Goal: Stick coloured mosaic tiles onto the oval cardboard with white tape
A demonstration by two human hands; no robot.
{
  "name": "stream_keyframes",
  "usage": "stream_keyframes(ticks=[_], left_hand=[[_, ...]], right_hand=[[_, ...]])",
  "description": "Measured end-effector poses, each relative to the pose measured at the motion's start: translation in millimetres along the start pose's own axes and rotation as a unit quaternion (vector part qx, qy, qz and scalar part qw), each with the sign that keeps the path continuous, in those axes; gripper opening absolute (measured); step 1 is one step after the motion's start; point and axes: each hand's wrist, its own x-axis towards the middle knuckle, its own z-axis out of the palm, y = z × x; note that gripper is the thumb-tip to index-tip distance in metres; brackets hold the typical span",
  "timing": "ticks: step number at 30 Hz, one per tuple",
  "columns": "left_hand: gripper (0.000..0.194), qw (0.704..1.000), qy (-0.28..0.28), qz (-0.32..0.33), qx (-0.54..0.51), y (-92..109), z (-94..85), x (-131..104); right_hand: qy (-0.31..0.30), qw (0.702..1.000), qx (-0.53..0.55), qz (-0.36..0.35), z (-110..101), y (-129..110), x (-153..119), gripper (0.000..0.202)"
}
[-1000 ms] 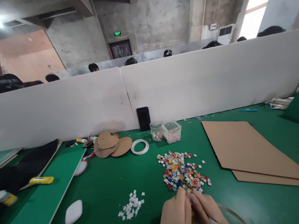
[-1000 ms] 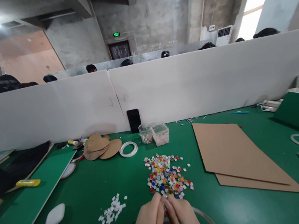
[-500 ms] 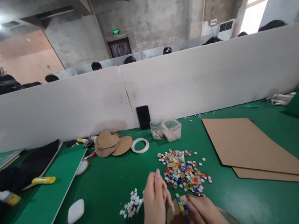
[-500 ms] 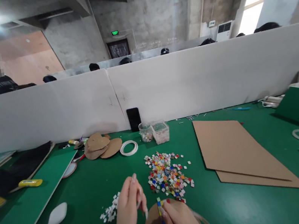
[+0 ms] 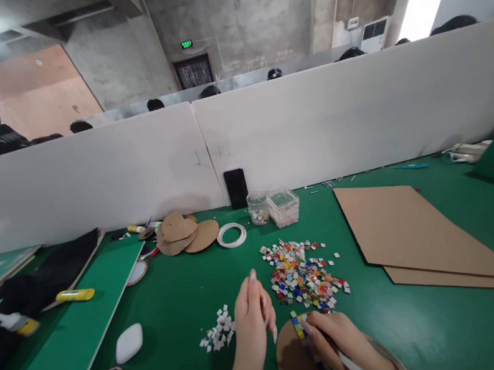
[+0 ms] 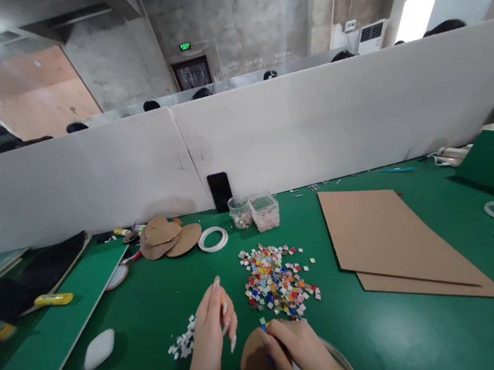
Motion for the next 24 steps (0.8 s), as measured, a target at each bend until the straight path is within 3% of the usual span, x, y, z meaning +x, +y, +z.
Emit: stream_keyframes(ticks=[5, 17, 24], left_hand=[[0.049, 1.000, 0.007, 0.000, -0.006, -1, -5.1, 1], [0.031, 0.994, -0.045, 0.006, -0.103, 1, -12.8, 10], [0.040, 0.998, 0.032, 0.049, -0.017, 16, -21.1, 8]], right_hand=[[0.007, 1.000, 0.002, 0.018, 0, 0, 0, 0.031], [-0.009, 0.998, 0.054, 0.039, 0, 0, 1, 0.029], [-0.010, 0.999, 0.028, 0.034, 2, 1, 1, 0.029]])
